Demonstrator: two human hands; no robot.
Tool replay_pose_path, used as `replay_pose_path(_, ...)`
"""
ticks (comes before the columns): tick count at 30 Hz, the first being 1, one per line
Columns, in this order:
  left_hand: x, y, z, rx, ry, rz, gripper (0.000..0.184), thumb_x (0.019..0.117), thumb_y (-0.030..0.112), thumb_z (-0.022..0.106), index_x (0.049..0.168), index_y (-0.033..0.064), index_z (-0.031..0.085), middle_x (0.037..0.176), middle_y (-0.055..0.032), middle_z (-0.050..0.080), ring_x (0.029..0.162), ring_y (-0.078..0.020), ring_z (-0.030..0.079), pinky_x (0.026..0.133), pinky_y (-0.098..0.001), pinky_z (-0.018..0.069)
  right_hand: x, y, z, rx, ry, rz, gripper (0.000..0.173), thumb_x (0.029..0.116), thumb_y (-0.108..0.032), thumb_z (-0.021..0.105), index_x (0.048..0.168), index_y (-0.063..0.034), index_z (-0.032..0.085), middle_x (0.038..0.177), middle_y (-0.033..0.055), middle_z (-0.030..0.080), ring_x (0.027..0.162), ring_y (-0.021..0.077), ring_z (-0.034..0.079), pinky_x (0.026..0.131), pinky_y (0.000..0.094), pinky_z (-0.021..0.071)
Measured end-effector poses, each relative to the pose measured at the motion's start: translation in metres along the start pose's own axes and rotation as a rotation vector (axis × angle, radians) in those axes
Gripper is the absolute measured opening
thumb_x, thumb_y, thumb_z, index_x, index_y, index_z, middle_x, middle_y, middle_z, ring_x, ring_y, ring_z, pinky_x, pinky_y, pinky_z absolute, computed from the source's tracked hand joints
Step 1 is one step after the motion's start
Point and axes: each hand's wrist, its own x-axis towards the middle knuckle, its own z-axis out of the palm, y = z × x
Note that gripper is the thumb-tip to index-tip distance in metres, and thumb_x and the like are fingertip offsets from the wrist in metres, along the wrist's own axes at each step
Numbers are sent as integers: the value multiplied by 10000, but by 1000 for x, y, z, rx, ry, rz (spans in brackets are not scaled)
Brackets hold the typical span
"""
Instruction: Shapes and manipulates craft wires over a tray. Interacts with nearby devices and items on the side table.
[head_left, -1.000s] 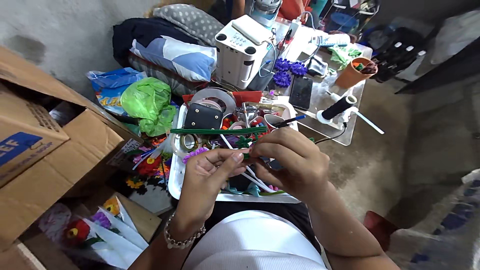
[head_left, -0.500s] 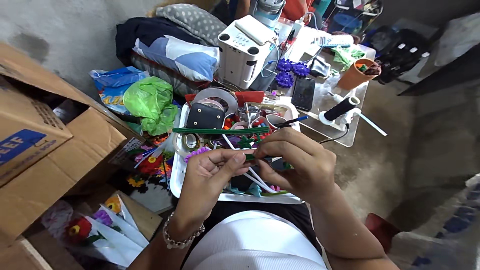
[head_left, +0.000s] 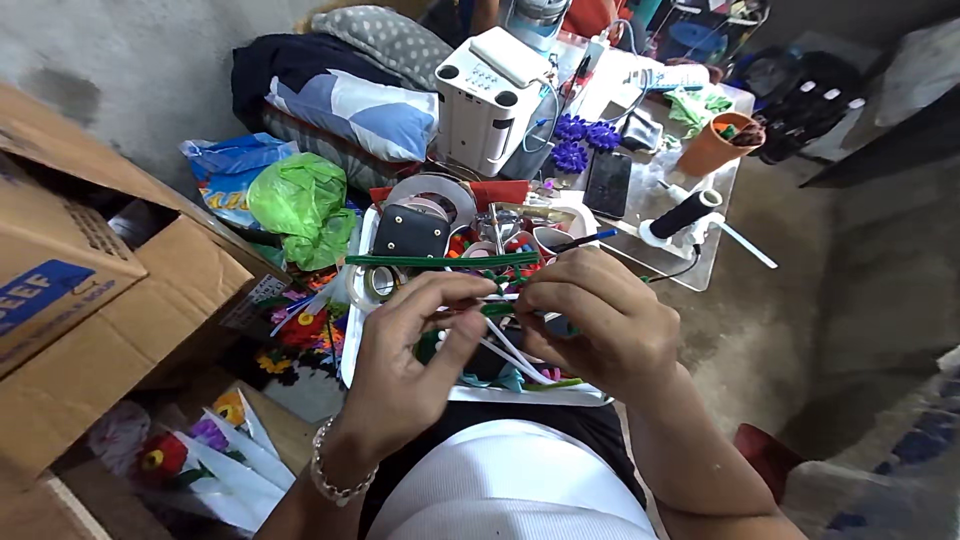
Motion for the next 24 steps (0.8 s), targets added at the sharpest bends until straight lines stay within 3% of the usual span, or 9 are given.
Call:
replay_pose_path(3, 2, -1, 7, 142, 60, 56, 206, 977, 199, 694, 1069, 18, 727, 1057, -22, 711, 917, -51, 693, 794, -214, 616, 1, -1, 0, -40, -5, -29, 44, 944, -106, 692, 950, -62, 693, 895, 62, 713, 889, 149, 661, 882, 291, 503)
replay_pose_path(8, 3, -3, 11, 147, 68, 93, 136, 955, 113, 696, 1010, 1, 750, 1006, -37, 734, 865, -51, 704, 763, -205, 620, 1, -1, -3, -59, -39, -53, 69, 968, -131, 683, 974, -65, 699, 920, 66, 715, 896, 157, 657, 915, 324, 485)
replay_pose_path(11, 0, -7, 8, 197, 70, 143, 122, 950, 131, 702, 1016, 44, 756, 1026, -25, 736, 903, -55, 704, 782, -210, 617, 3, -5, -1, -43, -69, -43, 88, 992, -152, 653, 1001, -77, 700, 953, 66, 729, 913, 167, 674, 945, 354, 490)
replay_pose_path(14, 0, -13, 5, 216, 8, 163, 112, 964, 181, 699, 1063, 143, 737, 1087, 65, 717, 1019, -2, 671, 856, -176, 582, 4, -10, -1, -37, -59, -31, 95, 985, -144, 664, 999, -67, 718, 949, 86, 731, 912, 209, 691, 952, 414, 507)
replay_pose_path(17, 2, -20, 2, 183, -36, 166, 90, 951, 127, 700, 1035, 104, 719, 1062, 63, 707, 1033, 22, 645, 889, -179, 554, 6, -9, 0, -32, -46, -45, 78, 950, -105, 697, 968, -48, 748, 931, 94, 729, 900, 230, 687, 950, 438, 503)
replay_pose_path(20, 1, -26, 2, 161, -26, 200, 98, 957, 76, 679, 1033, 20, 702, 1047, -25, 702, 1010, -49, 652, 878, -237, 556, 7, -8, -1, -42, -57, -59, 85, 945, -63, 678, 959, -53, 761, 952, 103, 733, 920, 244, 686, 964, 448, 493)
replay_pose_path(24, 2, -27, 4, 66, 42, 159, 111, 966, 59, 653, 1050, 94, 717, 1073, 78, 707, 1028, -28, 656, 889, -232, 562, 2, -13, 2, -125, 59, -59, 90, 954, -91, 674, 929, -108, 759, 941, 88, 701, 965, 243, 642, 1010, 441, 451)
